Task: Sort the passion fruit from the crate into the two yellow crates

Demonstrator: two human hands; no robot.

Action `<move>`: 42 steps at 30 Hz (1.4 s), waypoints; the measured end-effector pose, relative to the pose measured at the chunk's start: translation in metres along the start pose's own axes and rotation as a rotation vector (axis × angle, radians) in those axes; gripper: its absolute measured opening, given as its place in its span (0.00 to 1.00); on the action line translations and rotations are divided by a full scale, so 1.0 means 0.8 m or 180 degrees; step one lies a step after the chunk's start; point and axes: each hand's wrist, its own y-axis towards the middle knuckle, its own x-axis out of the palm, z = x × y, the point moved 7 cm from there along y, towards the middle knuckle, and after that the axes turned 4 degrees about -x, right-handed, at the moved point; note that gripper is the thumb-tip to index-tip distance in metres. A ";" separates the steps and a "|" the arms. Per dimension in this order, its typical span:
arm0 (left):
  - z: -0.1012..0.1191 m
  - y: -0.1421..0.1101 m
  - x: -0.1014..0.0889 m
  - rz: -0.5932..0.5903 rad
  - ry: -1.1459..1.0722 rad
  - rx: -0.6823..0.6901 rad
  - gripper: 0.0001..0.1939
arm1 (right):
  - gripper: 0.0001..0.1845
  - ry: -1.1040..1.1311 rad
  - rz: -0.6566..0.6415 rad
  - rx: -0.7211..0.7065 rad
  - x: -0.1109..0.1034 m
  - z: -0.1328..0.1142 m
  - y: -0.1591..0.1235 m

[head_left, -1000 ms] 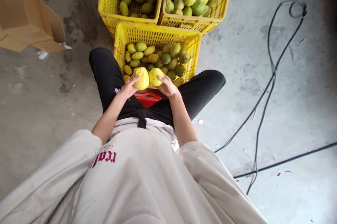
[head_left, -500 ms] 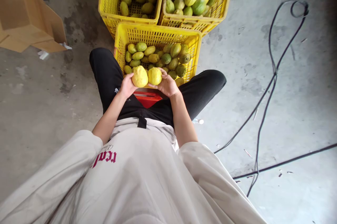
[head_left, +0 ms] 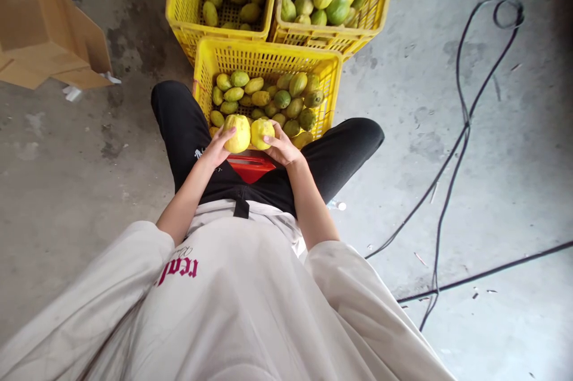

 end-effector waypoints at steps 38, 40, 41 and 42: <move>-0.012 0.000 -0.001 0.0109 0.0117 -0.0304 0.16 | 0.31 -0.0197 -0.0037 0.0417 0.008 -0.004 -0.011; -0.008 -0.001 0.001 0.0176 -0.0018 -0.0331 0.11 | 0.24 -0.0076 -0.0002 0.0422 0.009 -0.007 -0.009; -0.006 -0.002 0.001 0.0212 -0.0104 -0.0358 0.10 | 0.25 -0.0031 0.0010 0.0398 0.010 -0.010 -0.009; -0.005 -0.002 0.001 0.0247 -0.0188 -0.0387 0.10 | 0.27 -0.0008 0.0015 0.0358 0.011 -0.012 -0.009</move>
